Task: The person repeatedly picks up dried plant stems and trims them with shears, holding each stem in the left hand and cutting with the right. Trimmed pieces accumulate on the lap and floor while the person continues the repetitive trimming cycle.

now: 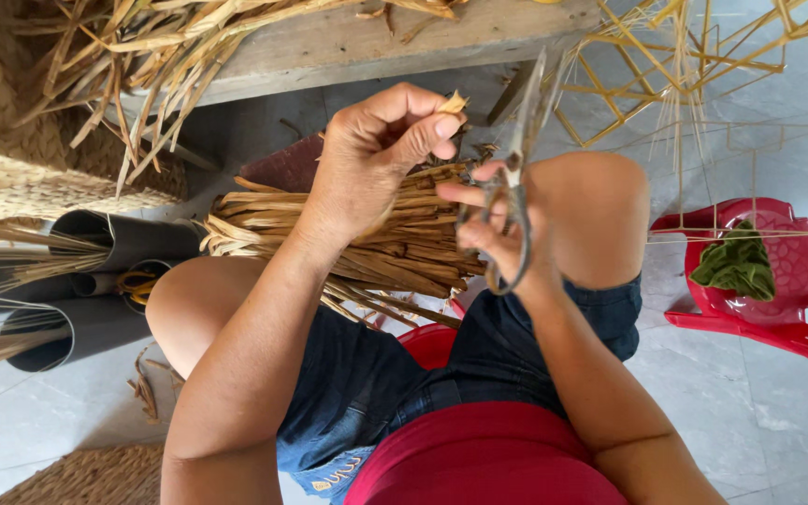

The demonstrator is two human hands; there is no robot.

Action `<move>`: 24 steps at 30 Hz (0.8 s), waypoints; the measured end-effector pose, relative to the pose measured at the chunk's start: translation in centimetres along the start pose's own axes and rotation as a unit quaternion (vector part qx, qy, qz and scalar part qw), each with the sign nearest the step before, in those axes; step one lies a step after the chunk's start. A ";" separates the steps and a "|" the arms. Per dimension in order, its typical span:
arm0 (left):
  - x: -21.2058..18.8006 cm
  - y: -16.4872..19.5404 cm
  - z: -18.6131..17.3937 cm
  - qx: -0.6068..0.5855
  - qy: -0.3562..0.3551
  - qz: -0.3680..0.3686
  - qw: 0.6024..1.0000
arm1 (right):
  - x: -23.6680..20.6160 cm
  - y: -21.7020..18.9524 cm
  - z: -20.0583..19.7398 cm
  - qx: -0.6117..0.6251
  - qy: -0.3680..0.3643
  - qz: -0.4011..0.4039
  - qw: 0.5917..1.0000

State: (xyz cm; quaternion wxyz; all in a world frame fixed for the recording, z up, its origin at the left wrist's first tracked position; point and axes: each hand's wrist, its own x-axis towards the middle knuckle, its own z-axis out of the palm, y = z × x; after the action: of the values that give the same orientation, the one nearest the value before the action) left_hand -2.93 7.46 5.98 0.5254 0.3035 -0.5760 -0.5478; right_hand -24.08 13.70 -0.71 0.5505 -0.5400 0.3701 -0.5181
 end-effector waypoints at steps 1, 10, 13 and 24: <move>0.0 -0.2 0.2 -0.026 0.001 -0.011 1.000 | 0.2 0.2 1.1 0.032 -0.025 -0.011 0.999; -0.7 4.7 -6.0 -0.111 0.144 0.078 0.980 | 1.1 4.5 7.3 -0.036 -0.020 0.022 0.999; -1.2 5.6 -9.3 -0.041 0.207 0.072 0.975 | 2.1 3.8 5.0 -0.249 0.024 -0.175 0.952; -1.0 -0.2 -1.8 0.056 -0.085 -0.216 0.971 | -0.2 -2.0 6.1 -0.299 -0.020 -0.249 0.921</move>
State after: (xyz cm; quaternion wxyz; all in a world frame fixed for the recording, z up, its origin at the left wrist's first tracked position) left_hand -1.01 7.75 5.23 0.3259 0.4020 -0.5695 -0.6386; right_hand -18.58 15.40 2.12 0.2238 -0.7641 0.3509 -0.4928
